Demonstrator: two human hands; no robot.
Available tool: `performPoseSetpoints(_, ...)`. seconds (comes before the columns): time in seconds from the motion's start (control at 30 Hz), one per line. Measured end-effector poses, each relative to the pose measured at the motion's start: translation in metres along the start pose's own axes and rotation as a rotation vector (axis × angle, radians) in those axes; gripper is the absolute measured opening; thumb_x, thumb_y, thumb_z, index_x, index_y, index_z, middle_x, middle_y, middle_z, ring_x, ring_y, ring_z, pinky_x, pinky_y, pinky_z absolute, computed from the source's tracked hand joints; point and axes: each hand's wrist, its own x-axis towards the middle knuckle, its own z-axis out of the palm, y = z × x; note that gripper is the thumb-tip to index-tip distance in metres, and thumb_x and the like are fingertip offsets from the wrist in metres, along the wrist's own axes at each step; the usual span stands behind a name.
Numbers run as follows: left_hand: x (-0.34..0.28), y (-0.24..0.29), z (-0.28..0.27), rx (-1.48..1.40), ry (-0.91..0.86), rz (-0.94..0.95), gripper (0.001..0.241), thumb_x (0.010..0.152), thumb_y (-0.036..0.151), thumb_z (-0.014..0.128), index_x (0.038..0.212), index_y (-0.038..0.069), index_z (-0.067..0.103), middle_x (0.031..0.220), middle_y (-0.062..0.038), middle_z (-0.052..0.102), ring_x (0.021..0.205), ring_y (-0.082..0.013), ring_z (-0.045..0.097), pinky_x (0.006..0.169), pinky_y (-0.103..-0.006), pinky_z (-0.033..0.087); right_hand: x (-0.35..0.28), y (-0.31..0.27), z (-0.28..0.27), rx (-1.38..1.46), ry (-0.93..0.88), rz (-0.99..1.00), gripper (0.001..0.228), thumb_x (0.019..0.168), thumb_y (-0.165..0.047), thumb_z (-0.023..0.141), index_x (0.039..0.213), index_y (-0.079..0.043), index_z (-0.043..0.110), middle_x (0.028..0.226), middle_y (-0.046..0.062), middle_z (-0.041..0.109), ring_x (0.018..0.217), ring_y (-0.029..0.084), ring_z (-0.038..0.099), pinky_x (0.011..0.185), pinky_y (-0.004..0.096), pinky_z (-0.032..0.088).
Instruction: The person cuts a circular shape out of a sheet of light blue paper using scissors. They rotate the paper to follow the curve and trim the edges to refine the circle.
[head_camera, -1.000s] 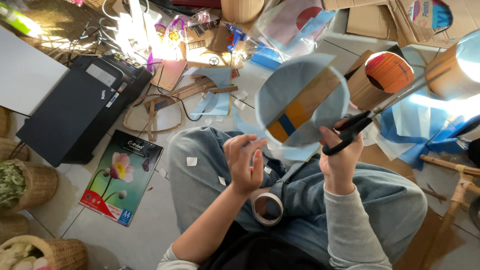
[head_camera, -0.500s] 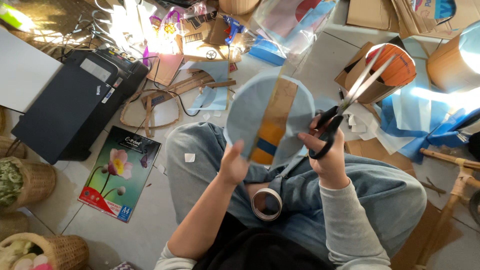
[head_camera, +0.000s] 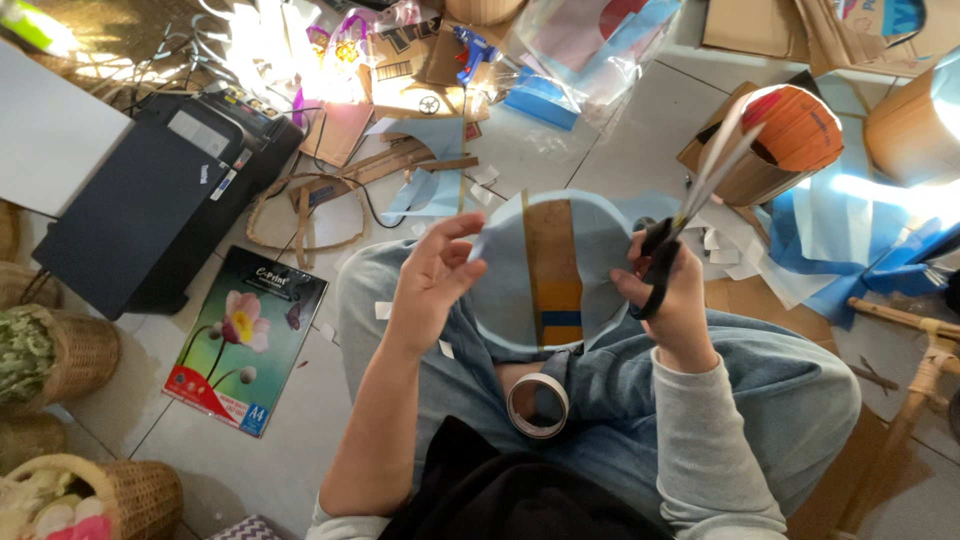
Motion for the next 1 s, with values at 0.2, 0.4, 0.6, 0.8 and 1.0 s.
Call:
performPoseSetpoints(0.2,-0.001,0.013,0.002,0.435,-0.039,0.208,0.027,0.081,-0.007,0.06,0.091,0.015,0.07,0.117,-0.009,0.06,0.115,-0.0342,0.055,0.094,-0.045,0.044,-0.001,-0.003,0.0,-0.141,0.015,-0.062,0.032,0.059,-0.003,0.083,0.078,-0.002,0.056,0.059,0.003,0.047,0.055,0.005,0.042,0.051,0.015,0.031)
performPoseSetpoints(0.4,-0.001,0.012,0.003,0.492,0.022,0.326,0.014,0.088,0.005,0.058,0.088,0.016,0.067,0.127,-0.01,0.053,0.128,-0.0337,0.042,0.102,-0.0446,0.037,0.0,0.0,-0.003,-0.134,0.09,-0.073,0.031,0.064,-0.002,0.081,0.081,-0.005,0.056,0.063,0.001,0.049,0.056,0.005,0.046,0.055,0.015,0.035)
performPoseSetpoints(0.6,-0.003,-0.01,0.019,0.313,0.134,0.077,0.057,0.084,0.01,0.068,0.131,0.005,0.036,0.132,-0.02,0.045,0.116,-0.0427,0.05,0.091,-0.0524,0.043,-0.004,0.008,0.004,-0.044,0.175,-0.096,0.032,0.067,-0.001,0.082,0.083,-0.004,0.054,0.067,0.002,0.047,0.057,0.004,0.046,0.056,0.015,0.038)
performPoseSetpoints(0.8,0.0,-0.043,0.008,0.173,0.285,0.068,0.029,0.083,0.004,0.069,0.11,0.007,0.059,0.094,-0.007,0.062,0.091,-0.0157,0.062,0.082,-0.0323,0.05,-0.004,0.0,0.014,0.043,0.059,-0.068,0.037,0.065,0.0,0.081,0.086,0.001,0.05,0.075,0.015,0.053,0.059,0.024,0.061,0.053,0.028,0.051)
performPoseSetpoints(1.0,0.0,-0.01,-0.003,0.203,0.342,0.122,0.032,0.087,0.006,0.065,0.117,0.004,0.054,0.1,-0.007,0.061,0.099,-0.0134,0.059,0.088,-0.033,0.048,0.005,-0.014,0.002,-0.777,-0.162,-0.28,0.056,0.054,-0.047,0.089,0.073,-0.007,0.054,0.065,0.008,0.048,0.06,0.025,0.046,0.062,0.033,0.039)
